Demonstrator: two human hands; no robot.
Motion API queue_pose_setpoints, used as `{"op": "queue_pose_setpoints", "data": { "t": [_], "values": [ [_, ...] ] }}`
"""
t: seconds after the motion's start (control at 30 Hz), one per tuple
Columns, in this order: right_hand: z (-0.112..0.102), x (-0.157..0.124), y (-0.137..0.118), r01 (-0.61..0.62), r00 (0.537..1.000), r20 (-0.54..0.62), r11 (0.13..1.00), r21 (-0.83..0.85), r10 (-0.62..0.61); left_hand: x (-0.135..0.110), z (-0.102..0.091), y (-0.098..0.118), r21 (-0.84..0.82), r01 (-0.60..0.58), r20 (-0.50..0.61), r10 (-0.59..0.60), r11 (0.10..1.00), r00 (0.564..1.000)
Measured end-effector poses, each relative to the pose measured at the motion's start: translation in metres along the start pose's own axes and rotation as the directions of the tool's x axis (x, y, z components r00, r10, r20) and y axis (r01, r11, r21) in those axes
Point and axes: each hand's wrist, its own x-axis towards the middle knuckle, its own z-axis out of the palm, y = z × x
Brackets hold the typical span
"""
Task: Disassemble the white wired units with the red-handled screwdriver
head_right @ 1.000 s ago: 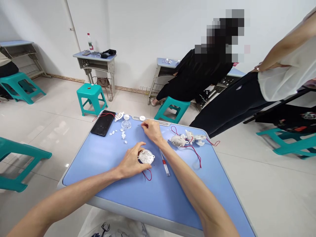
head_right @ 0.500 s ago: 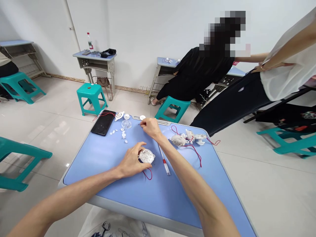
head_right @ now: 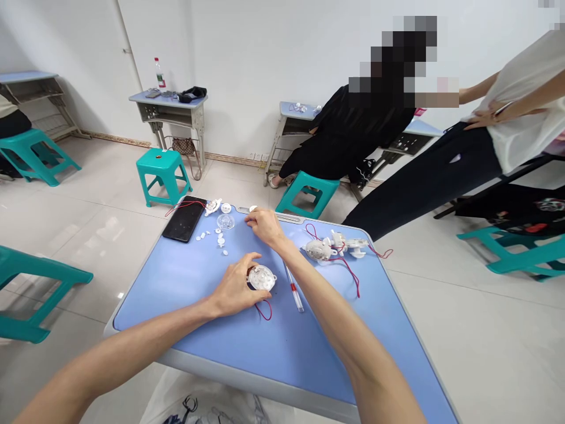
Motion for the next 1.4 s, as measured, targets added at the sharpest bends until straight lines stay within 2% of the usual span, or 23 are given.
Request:
{"op": "queue_pose_setpoints", "data": {
  "t": [0.47, 0.67, 0.77, 0.87, 0.97, 1.07, 1.2, 1.4],
  "values": [
    [0.000, 0.000, 0.001, -0.016, 1.000, -0.015, 1.000, -0.003, 0.016, 0.001, 0.002, -0.004, 0.021, -0.036, -0.004, 0.036, 0.999, 0.999],
    [-0.010, -0.006, -0.005, -0.040, 0.998, -0.051, 0.998, 0.042, 0.042, 0.001, 0.002, -0.006, 0.029, -0.042, -0.008, 0.042, 0.999, 0.999],
    [-0.023, -0.021, -0.014, -0.055, 0.995, -0.076, 0.996, 0.075, 0.060, 0.001, 0.002, -0.006, 0.035, -0.053, -0.003, 0.054, 0.998, 0.999],
    [-0.044, -0.049, -0.030, -0.073, 0.994, -0.076, 0.991, 0.114, 0.082, 0.001, 0.001, -0.005, 0.049, -0.060, 0.008, 0.060, 0.997, 0.998],
    [-0.066, -0.085, -0.052, -0.162, 0.987, 0.009, 0.966, 0.200, 0.163, 0.001, 0.000, -0.005, 0.051, -0.052, 0.022, 0.051, 0.997, 0.998],
    [-0.078, -0.116, -0.071, -0.221, 0.973, 0.112, 0.950, 0.222, 0.201, 0.001, -0.001, -0.005, 0.030, -0.050, 0.045, 0.049, 0.998, 0.998],
    [-0.077, -0.134, -0.087, -0.241, 0.958, 0.202, 0.951, 0.195, 0.201, 0.000, -0.004, -0.004, 0.003, -0.086, 0.068, 0.085, 0.996, 0.994],
    [-0.067, -0.136, -0.092, -0.220, 0.957, 0.226, 0.963, 0.153, 0.183, 0.002, -0.006, -0.006, 0.037, -0.117, 0.077, 0.114, 0.992, 0.991]
  ]
}}
